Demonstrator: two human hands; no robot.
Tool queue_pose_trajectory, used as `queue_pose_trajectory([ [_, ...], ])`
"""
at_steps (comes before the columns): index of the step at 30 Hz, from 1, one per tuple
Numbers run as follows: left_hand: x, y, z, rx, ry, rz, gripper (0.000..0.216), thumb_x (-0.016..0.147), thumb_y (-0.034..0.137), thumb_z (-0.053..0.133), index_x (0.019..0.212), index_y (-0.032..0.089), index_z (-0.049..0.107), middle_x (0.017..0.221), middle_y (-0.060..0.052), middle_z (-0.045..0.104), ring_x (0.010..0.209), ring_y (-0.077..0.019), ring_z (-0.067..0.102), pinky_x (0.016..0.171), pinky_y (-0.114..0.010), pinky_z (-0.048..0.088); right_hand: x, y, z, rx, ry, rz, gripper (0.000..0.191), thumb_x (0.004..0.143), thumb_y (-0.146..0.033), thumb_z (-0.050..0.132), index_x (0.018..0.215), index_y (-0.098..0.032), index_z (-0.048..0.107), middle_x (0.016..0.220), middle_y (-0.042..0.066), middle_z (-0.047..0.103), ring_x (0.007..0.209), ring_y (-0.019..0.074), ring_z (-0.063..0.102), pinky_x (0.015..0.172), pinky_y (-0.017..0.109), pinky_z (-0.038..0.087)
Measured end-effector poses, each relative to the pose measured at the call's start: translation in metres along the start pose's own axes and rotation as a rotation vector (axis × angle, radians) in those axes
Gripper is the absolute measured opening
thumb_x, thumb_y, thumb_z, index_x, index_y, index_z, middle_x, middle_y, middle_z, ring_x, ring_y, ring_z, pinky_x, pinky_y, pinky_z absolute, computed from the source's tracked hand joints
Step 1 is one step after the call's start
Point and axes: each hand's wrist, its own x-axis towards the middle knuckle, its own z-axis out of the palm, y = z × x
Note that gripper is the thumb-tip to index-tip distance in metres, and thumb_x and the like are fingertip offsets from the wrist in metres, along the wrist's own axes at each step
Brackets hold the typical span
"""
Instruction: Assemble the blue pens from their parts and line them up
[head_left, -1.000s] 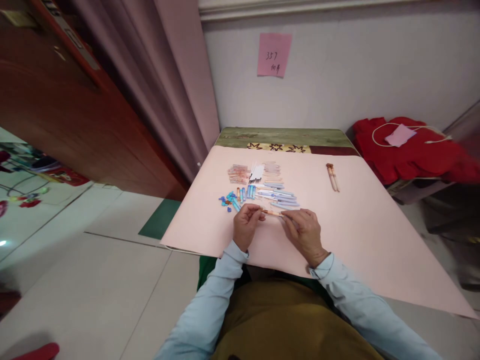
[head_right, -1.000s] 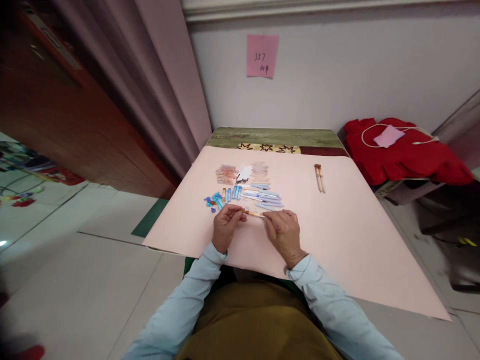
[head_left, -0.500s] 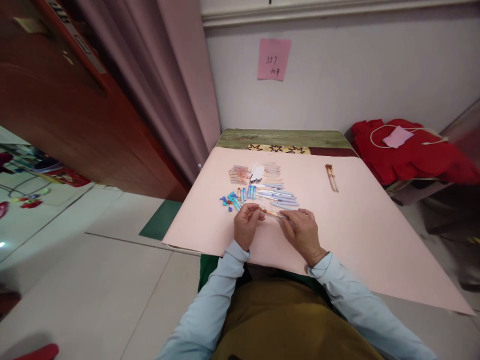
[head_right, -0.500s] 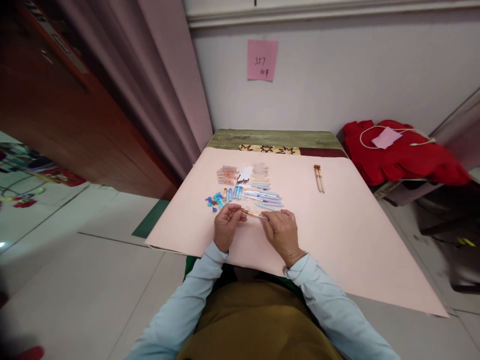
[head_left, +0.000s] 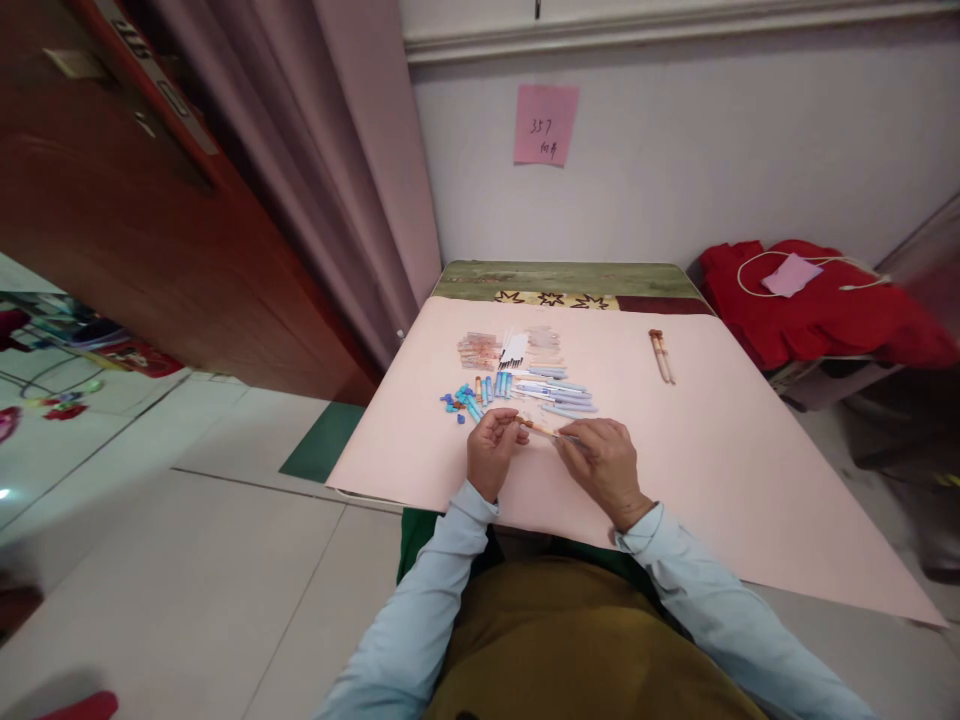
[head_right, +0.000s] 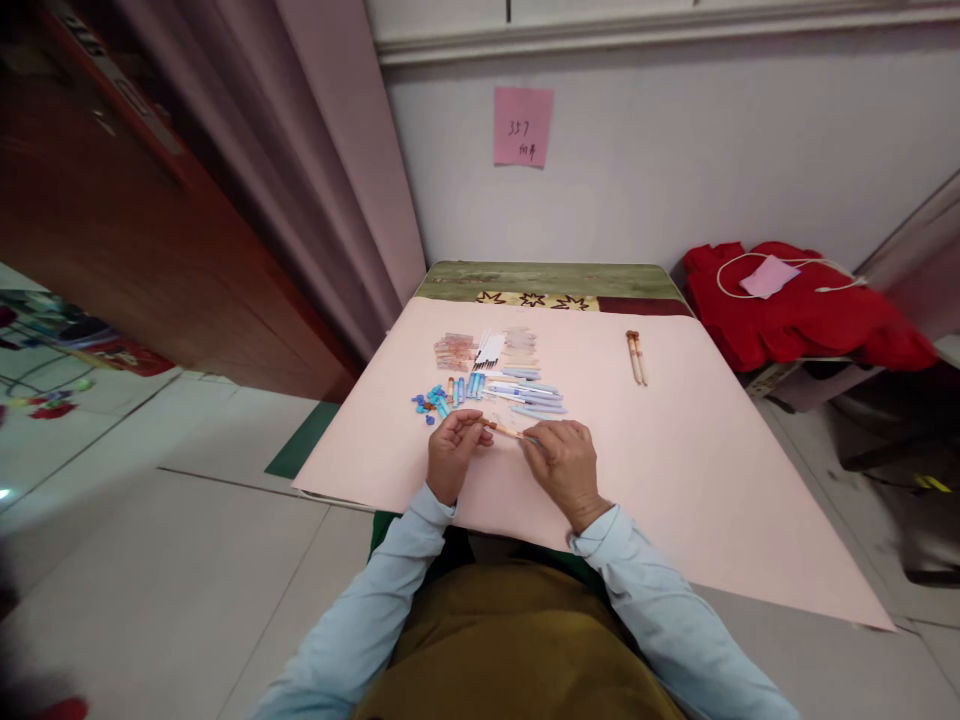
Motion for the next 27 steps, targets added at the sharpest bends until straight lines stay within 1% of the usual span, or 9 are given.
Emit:
queue_pose_trajectory([
  [5, -0.001, 0.000, 0.000, -0.022, 0.003, 0.010, 0.026, 0.081, 0.032, 0.068, 0.099, 0.015, 0.062, 0.085, -0.005, 0.069, 0.068, -0.0136, 0.067, 0.069, -0.030, 0.058, 0.001, 0.000, -0.001, -0.018, 0.002, -0.019, 0.014, 0.093, -0.032, 0.061, 0.092, -0.023, 0.072, 0.087, 0.003, 0.073, 0.084, 0.0180, 0.061, 0.088, 0.035, 0.036],
  [12, -0.001, -0.003, -0.001, -0.038, -0.008, 0.017, 0.031, 0.080, 0.031, 0.069, 0.105, 0.015, 0.060, 0.094, -0.007, 0.068, 0.069, -0.0135, 0.067, 0.068, -0.031, 0.058, 0.001, 0.000, -0.002, -0.018, -0.009, 0.000, 0.018, 0.094, -0.033, 0.059, 0.093, -0.022, 0.072, 0.088, 0.004, 0.073, 0.082, 0.0183, 0.061, 0.084, 0.034, 0.037],
  [17, -0.001, -0.001, -0.001, -0.026, -0.020, 0.011, 0.038, 0.080, 0.032, 0.068, 0.112, 0.015, 0.056, 0.094, -0.007, 0.067, 0.068, -0.0138, 0.067, 0.068, -0.032, 0.058, -0.001, 0.000, 0.000, 0.021, -0.004, 0.029, 0.018, 0.094, -0.034, 0.060, 0.094, -0.022, 0.074, 0.091, 0.005, 0.073, 0.084, 0.0188, 0.062, 0.081, 0.033, 0.040],
  [19, -0.001, 0.002, -0.001, -0.012, -0.017, 0.006, 0.040, 0.080, 0.032, 0.069, 0.114, 0.016, 0.054, 0.093, -0.006, 0.067, 0.068, -0.0140, 0.067, 0.068, -0.031, 0.058, -0.001, 0.000, -0.001, 0.066, 0.027, 0.081, 0.018, 0.093, -0.035, 0.061, 0.094, -0.023, 0.074, 0.093, 0.006, 0.073, 0.087, 0.0197, 0.062, 0.082, 0.034, 0.042],
  [23, -0.002, 0.005, -0.002, 0.026, -0.024, -0.001, 0.040, 0.082, 0.035, 0.067, 0.114, 0.016, 0.054, 0.092, -0.005, 0.066, 0.070, -0.0146, 0.067, 0.067, -0.032, 0.058, 0.009, 0.005, -0.012, 0.253, 0.094, 0.267, 0.020, 0.091, -0.038, 0.062, 0.093, -0.023, 0.074, 0.091, 0.006, 0.071, 0.086, 0.0197, 0.063, 0.078, 0.032, 0.047],
  [25, -0.001, 0.005, -0.002, 0.052, -0.047, -0.014, 0.036, 0.082, 0.036, 0.066, 0.110, 0.016, 0.056, 0.091, -0.005, 0.066, 0.069, -0.0142, 0.066, 0.066, -0.031, 0.058, 0.019, 0.015, -0.023, 0.351, 0.117, 0.348, 0.022, 0.089, -0.040, 0.063, 0.093, -0.022, 0.074, 0.088, 0.005, 0.071, 0.080, 0.0184, 0.063, 0.074, 0.031, 0.049],
  [27, 0.000, 0.004, -0.001, 0.086, -0.080, -0.035, 0.033, 0.083, 0.037, 0.066, 0.106, 0.016, 0.058, 0.088, -0.005, 0.066, 0.068, -0.0139, 0.065, 0.064, -0.030, 0.057, 0.031, 0.033, -0.035, 0.400, 0.168, 0.423, 0.026, 0.086, -0.044, 0.065, 0.092, -0.021, 0.075, 0.086, 0.005, 0.071, 0.074, 0.0173, 0.062, 0.068, 0.030, 0.048],
])
